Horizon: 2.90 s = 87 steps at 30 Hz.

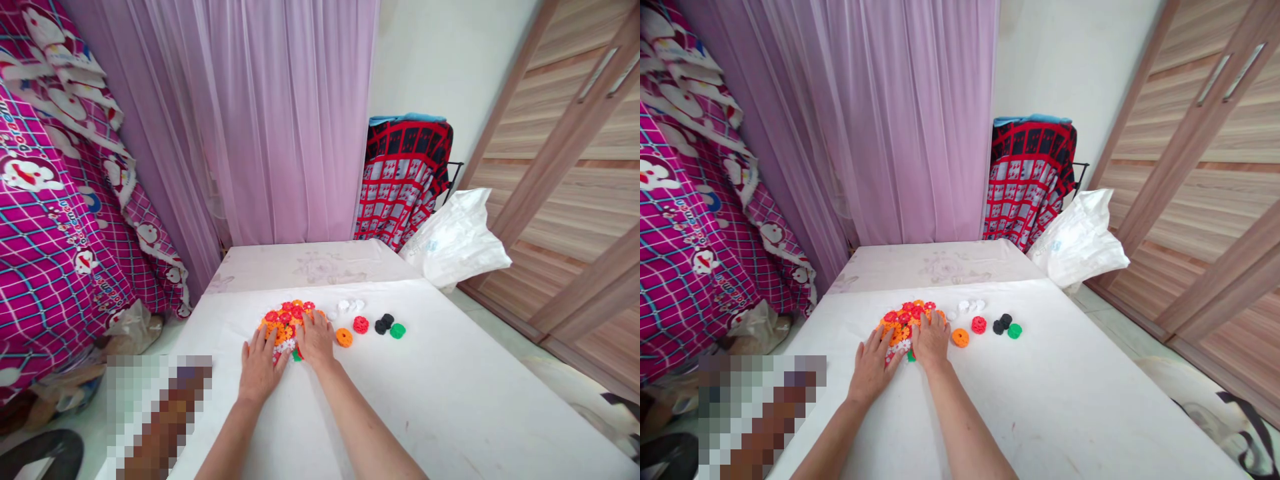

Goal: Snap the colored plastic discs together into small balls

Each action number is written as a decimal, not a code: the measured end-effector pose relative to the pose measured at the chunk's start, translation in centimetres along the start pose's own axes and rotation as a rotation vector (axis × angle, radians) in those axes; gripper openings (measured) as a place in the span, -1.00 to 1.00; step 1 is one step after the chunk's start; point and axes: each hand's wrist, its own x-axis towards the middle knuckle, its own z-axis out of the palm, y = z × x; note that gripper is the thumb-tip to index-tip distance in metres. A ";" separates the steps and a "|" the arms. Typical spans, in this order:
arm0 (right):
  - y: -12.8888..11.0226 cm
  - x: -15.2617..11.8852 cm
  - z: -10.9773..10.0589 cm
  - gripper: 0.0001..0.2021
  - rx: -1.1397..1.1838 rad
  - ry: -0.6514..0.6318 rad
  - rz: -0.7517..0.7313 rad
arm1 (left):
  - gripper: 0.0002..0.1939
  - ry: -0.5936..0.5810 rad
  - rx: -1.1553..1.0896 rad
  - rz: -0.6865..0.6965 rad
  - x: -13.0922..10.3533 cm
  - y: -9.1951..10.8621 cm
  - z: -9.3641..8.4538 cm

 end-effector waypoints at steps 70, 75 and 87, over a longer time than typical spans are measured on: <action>15.3 0.6 -4.2 -0.62 0.314 0.549 0.097 | -0.55 0.232 -0.324 -0.033 -1.8 1.7 1.6; 15.6 0.3 -3.1 -0.58 0.255 0.576 0.047 | -0.58 0.325 -0.579 -0.144 -0.7 0.9 1.6; 15.6 0.0 -3.0 -0.58 0.156 0.521 0.047 | -0.58 0.377 -0.916 -0.326 -0.7 0.1 1.4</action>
